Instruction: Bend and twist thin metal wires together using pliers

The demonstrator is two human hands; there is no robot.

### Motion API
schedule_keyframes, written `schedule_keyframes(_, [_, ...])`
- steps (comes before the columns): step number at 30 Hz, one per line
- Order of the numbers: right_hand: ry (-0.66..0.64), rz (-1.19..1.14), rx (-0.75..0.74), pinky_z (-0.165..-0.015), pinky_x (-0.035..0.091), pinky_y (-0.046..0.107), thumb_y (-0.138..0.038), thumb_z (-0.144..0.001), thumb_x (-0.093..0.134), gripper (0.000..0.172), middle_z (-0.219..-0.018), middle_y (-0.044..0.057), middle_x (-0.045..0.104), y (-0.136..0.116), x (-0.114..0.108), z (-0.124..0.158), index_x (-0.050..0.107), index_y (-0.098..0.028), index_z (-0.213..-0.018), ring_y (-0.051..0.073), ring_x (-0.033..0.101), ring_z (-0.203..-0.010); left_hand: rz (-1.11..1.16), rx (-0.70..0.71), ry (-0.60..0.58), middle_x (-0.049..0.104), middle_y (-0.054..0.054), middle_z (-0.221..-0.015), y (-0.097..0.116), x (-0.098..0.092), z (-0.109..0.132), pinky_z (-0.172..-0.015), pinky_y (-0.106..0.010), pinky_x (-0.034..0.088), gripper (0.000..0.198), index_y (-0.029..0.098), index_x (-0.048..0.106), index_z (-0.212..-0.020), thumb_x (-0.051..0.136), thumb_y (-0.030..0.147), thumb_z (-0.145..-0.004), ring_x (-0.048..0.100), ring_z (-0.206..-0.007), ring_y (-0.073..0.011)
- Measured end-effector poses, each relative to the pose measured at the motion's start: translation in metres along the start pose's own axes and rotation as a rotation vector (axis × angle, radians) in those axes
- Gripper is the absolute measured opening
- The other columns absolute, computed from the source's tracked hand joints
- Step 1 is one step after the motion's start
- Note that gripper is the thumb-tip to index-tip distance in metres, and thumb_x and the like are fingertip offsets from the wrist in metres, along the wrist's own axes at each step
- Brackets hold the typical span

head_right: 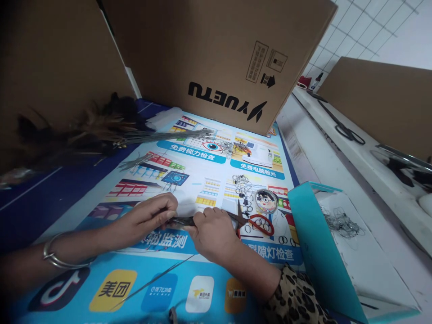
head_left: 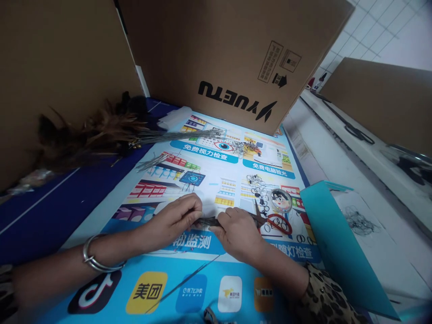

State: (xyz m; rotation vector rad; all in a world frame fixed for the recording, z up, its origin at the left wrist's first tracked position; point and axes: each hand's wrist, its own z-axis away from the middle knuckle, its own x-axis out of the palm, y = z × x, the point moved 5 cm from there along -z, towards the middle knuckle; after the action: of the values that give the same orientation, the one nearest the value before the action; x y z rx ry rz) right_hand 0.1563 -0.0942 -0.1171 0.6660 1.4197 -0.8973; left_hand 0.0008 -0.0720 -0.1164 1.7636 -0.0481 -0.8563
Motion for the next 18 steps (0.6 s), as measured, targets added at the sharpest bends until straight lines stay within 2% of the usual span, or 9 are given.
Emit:
schedule_keyframes(9, [0.002,0.004,0.009,-0.066,0.033,0.03,-0.048,-0.092,0.04,0.035,-0.085,0.007,0.059,0.001,0.001,0.0,0.057,-0.018,-0.086,0.02,0.051,-0.078,0.032,0.001,-0.032,0.048,0.0,-0.076,-0.003,0.001,-0.001,-0.064,-0.024,0.039,0.023,0.018,0.046,-0.079,0.035,0.031,-0.095,0.046,-0.069,-0.0139])
schedule_keyframes(15, [0.039,-0.028,0.021,-0.07,0.031,0.03,-0.046,-0.092,0.042,0.032,-0.086,0.007,0.056,0.003,0.001,0.0,0.055,-0.018,-0.084,0.02,0.048,-0.083,0.386,-0.119,-0.115,0.047,0.001,-0.075,-0.016,0.002,-0.003,-0.061,-0.025,0.042,0.021,0.018,0.048,-0.084,0.042,0.036,-0.092,0.047,-0.065,-0.012])
schedule_keyframes(18, [0.044,-0.051,0.011,-0.07,0.031,0.03,-0.047,-0.092,0.041,0.033,-0.085,0.007,0.055,0.004,0.003,0.0,0.055,-0.018,-0.083,0.019,0.047,-0.082,0.461,-0.157,-0.133,0.048,0.001,-0.078,-0.021,0.003,-0.003,-0.062,-0.025,0.042,0.02,0.018,0.05,-0.085,0.045,0.036,-0.091,0.048,-0.066,-0.0116])
